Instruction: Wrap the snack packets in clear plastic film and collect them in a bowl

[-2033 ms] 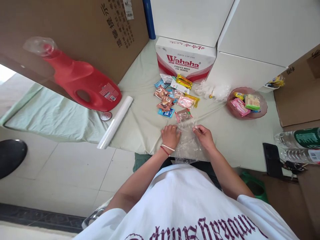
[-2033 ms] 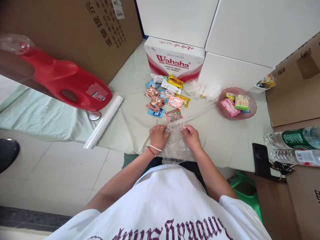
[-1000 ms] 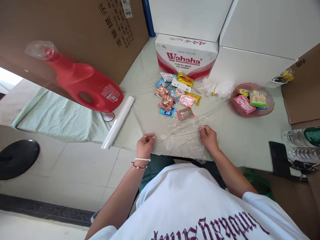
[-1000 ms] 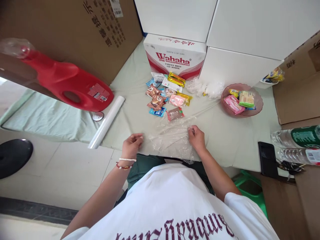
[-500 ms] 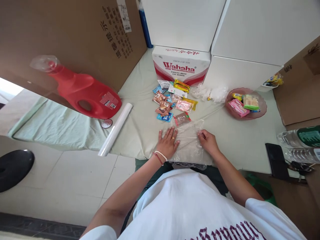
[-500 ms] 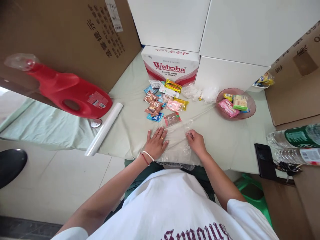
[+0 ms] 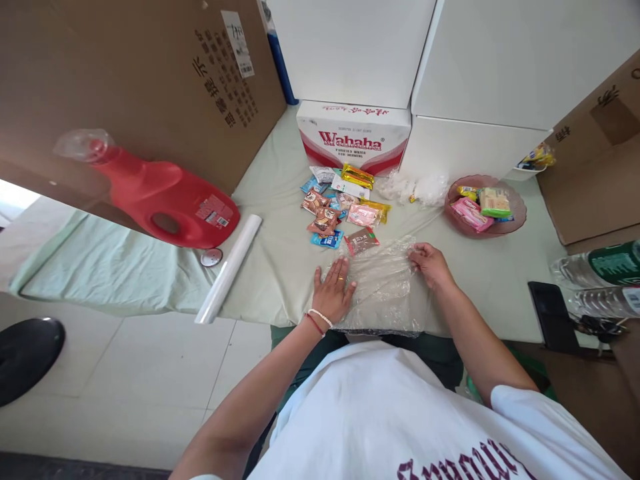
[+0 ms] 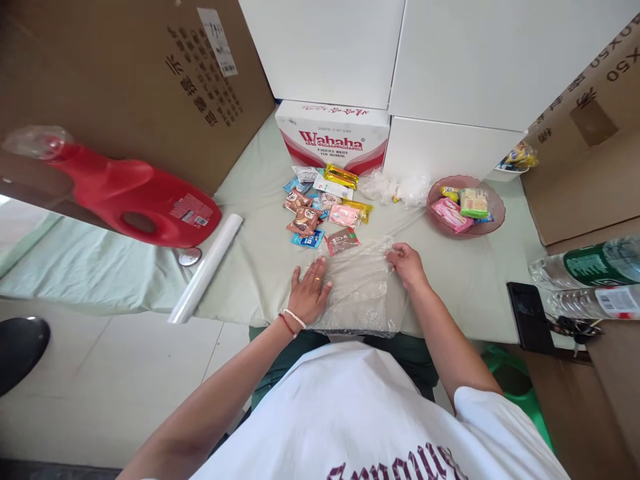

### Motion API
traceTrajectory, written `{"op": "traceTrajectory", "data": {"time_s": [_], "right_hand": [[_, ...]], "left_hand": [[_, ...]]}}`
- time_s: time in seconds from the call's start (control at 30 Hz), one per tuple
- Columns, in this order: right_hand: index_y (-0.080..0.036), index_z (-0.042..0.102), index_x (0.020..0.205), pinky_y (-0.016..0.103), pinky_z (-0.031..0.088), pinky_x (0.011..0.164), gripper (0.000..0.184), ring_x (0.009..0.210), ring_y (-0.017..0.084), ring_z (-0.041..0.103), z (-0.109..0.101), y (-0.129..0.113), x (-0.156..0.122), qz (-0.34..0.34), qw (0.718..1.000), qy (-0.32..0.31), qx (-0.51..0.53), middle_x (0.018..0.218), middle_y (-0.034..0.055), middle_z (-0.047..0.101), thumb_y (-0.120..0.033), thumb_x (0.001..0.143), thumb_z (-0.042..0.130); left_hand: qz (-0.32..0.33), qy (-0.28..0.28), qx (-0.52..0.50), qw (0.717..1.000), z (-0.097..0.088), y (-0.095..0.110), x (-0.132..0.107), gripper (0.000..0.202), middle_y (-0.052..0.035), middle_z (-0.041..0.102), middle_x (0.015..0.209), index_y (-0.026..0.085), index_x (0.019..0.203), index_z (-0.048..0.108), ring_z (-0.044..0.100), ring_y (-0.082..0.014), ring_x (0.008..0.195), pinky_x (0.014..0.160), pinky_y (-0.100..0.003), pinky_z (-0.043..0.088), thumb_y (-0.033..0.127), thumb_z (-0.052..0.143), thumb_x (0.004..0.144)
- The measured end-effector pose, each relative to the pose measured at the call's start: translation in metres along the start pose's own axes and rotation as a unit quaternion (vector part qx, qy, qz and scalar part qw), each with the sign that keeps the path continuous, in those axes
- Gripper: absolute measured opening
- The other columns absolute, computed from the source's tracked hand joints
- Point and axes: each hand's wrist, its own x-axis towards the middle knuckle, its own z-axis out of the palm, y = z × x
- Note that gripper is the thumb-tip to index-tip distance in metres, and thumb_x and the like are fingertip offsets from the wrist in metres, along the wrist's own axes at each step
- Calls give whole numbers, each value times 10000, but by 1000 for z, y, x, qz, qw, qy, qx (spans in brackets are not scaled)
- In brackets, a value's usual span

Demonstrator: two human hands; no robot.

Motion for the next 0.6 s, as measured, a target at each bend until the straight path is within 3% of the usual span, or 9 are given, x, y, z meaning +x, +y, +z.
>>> {"op": "traceTrajectory", "data": {"time_s": [0.07, 0.13, 0.2, 0.27, 0.33, 0.37, 0.5, 0.6], "right_hand": [[-193, 637, 1027, 350, 541, 655, 301, 697, 185, 601, -13, 2, -9, -77, 986, 89, -115, 903, 69, 687, -377, 790, 660], [-185, 672, 1104, 451, 582, 843, 292, 890, 244, 664, -16, 4, -32, -197, 946, 128, -224, 1104, 141, 703, -360, 888, 583], [-196, 671, 1259, 531, 539, 1031, 354, 1164, 294, 647, -8, 9, -63, -315, 901, 56, -294, 1309, 169, 672, -346, 977, 518], [-243, 609, 1429, 559, 456, 1170, 433, 1398, 294, 533, 3, 19, -93, -392, 852, -93, -335, 1497, 131, 590, -338, 1020, 508], [-306, 551, 1517, 561, 406, 1231, 496, 1503, 285, 437, 7, 35, -114, -405, 811, -203, -370, 1604, 75, 500, -338, 1022, 537], [-334, 535, 1534, 563, 398, 1241, 515, 1523, 286, 413, 3, 43, -120, -393, 804, -225, -386, 1626, 55, 472, -344, 1019, 549], [-405, 506, 1552, 592, 391, 1244, 534, 1529, 297, 407, -39, 69, -119, -332, 827, -193, -411, 1644, 25, 434, -387, 1020, 550], [-403, 582, 1491, 591, 419, 1220, 486, 1482, 299, 476, -76, 67, -108, -308, 843, -211, -388, 1595, 30, 507, -399, 1006, 557]], "left_hand": [[13, -3, 8, 1000, -1, -1, 1, 616, -116, 308, 1706, 240, 1645, 308, 342, -270, 1568, 1289, -615, 120, 463, 246, 1073], [24, -6, 17, 1000, -2, -1, 1, 609, -106, 287, 1714, 244, 1628, 350, 320, -279, 1579, 1287, -634, 101, 472, 262, 1071], [24, -7, 17, 1000, -3, 0, 1, 611, -110, 286, 1712, 229, 1630, 344, 315, -280, 1581, 1287, -642, 95, 464, 255, 1073], [20, -7, 11, 1000, -5, 0, 1, 615, -121, 313, 1699, 212, 1641, 311, 327, -275, 1576, 1291, -633, 100, 446, 240, 1077], [20, -8, 6, 1000, -6, -4, 1, 619, -128, 337, 1687, 197, 1653, 266, 337, -262, 1572, 1299, -609, 109, 431, 230, 1081], [26, -10, 6, 1000, -7, -7, 0, 623, -129, 341, 1686, 194, 1657, 248, 339, -256, 1571, 1303, -596, 113, 431, 234, 1081], [67, -21, 19, 997, -10, -20, -2, 642, -116, 328, 1694, 222, 1658, 256, 295, -270, 1590, 1313, -596, 62, 466, 308, 1066], [74, -28, 22, 997, -11, -24, -3, 661, -104, 309, 1703, 225, 1654, 276, 241, -281, 1609, 1310, -617, 4, 497, 337, 1055]]}}
